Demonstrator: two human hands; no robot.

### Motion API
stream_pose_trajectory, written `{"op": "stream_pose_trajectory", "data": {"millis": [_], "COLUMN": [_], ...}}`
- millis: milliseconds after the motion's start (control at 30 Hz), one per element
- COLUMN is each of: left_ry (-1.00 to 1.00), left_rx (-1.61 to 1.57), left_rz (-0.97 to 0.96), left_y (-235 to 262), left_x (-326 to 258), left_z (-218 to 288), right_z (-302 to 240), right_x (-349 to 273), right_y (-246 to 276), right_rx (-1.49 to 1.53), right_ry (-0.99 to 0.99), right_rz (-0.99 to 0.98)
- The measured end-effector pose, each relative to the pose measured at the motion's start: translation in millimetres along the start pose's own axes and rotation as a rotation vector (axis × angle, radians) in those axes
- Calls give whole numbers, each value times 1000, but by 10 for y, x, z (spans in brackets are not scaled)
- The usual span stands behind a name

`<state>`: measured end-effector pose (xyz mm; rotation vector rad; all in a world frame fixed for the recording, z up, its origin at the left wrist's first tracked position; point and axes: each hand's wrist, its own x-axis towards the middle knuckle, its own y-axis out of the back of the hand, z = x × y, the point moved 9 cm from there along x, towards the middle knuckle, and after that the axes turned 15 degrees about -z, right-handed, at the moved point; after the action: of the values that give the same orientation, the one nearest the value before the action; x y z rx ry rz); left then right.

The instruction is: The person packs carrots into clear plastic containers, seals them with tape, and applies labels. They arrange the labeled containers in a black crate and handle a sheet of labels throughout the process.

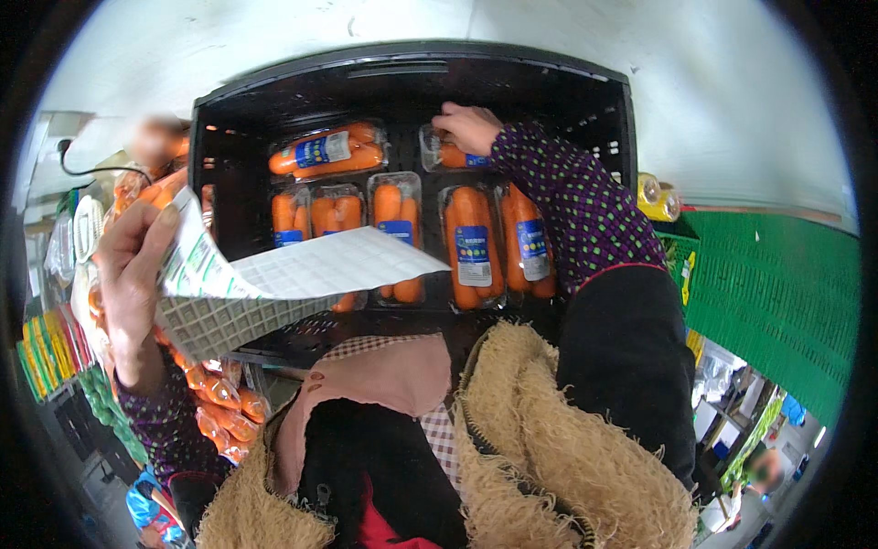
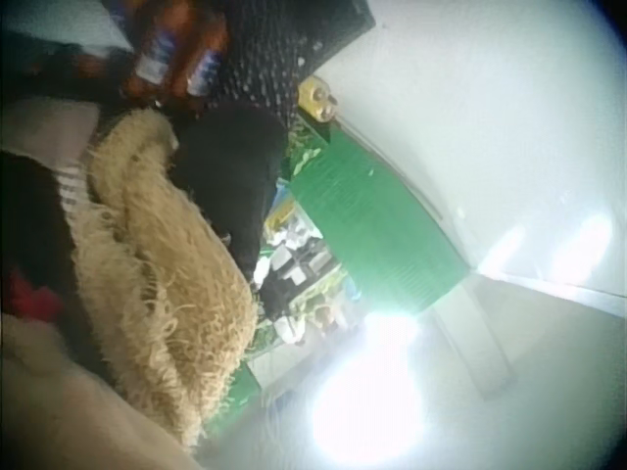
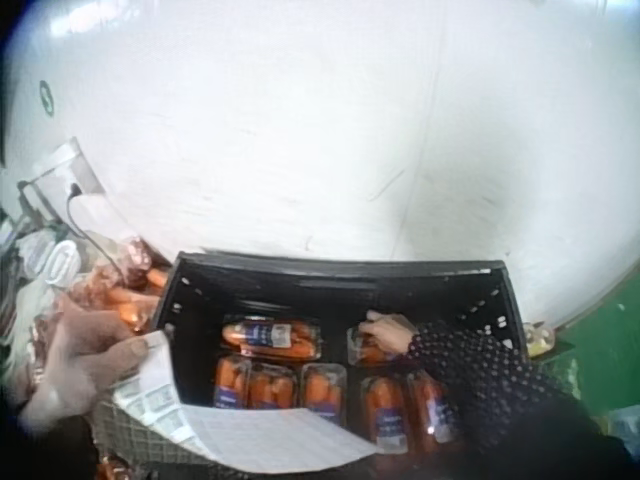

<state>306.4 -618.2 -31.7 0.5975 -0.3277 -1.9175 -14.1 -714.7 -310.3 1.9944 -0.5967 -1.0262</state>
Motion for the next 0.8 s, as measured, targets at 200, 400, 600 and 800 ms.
{"op": "stream_pose_trajectory", "data": {"millis": [200, 400, 600, 800], "left_ry": [-47, -152, -224, -296], "left_rx": [111, 210, 191, 178], "left_rz": [24, 15, 3, -36], "left_y": [-116, -261, -396, -599], "left_x": [162, 91, 36, 15], "left_z": [122, 267, 275, 345], "right_z": [-1104, -2646, -2633, -2558], "right_x": [-404, -1201, -1473, -1653], "right_y": [957, 1493, 1431, 1388], "right_rx": [697, 784, 500, 623], "right_ry": [366, 765, 589, 497], "right_rz": [289, 294, 531, 555]}}
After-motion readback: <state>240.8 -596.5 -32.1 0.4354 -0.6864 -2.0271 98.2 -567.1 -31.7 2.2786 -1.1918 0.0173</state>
